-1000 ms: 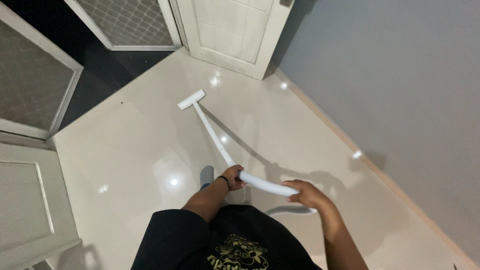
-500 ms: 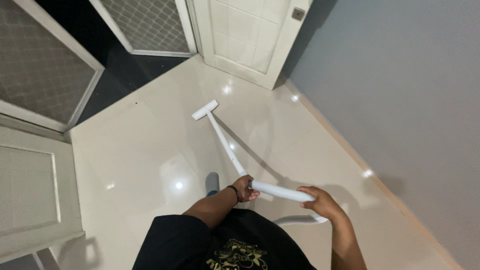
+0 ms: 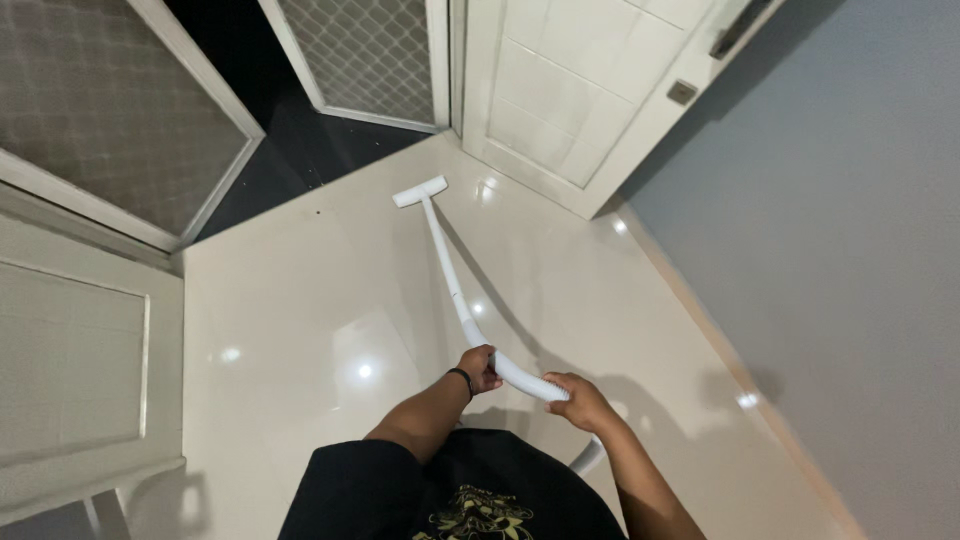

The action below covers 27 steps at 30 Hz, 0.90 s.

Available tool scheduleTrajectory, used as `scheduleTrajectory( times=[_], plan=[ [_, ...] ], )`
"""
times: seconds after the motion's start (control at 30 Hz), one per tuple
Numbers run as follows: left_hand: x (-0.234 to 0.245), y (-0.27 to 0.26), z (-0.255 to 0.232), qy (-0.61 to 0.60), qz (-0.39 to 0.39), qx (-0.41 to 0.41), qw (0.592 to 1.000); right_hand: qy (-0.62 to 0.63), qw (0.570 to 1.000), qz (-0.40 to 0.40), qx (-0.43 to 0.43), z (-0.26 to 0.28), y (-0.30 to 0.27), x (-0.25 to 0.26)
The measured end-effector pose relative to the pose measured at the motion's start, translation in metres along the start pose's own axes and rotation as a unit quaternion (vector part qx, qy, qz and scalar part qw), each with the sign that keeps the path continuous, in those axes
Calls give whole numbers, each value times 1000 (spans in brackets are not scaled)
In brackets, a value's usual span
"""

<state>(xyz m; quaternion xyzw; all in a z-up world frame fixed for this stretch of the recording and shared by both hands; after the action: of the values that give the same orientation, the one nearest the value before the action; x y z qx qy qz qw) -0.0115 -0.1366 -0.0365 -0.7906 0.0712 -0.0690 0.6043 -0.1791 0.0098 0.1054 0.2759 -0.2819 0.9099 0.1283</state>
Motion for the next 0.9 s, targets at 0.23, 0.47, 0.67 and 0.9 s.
scheduleTrajectory(
  times=[0.23, 0.47, 0.67, 0.9],
  plan=[
    [36, 12, -53, -84, -25, 8, 996, 18, 1000, -12, 20, 36, 44, -47],
    [76, 16, -70, -83, -33, -5, 996, 26, 999, -4, 34, 62, 52, -86],
    [78, 17, -45, -127, -31, 7, 991, 9, 998, 62, 12, 66, 23, -79],
    [70, 2, 3, -32, -65, -12, 997, -4, 994, 86, -62, 31, -44, -46]
  ],
)
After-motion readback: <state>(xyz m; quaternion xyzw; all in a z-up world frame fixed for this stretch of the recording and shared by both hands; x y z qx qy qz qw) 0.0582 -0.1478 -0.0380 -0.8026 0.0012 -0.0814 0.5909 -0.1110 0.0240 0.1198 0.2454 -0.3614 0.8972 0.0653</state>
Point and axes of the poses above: each hand's wrist, its own y-axis towards the middle knuckle, its own x-axis out of the back of the hand, z = x × y, the point moved 5 cm from there along y, towards the middle knuckle, and after that the axes turned 14 degrees about -z, right-handed, at the moved point
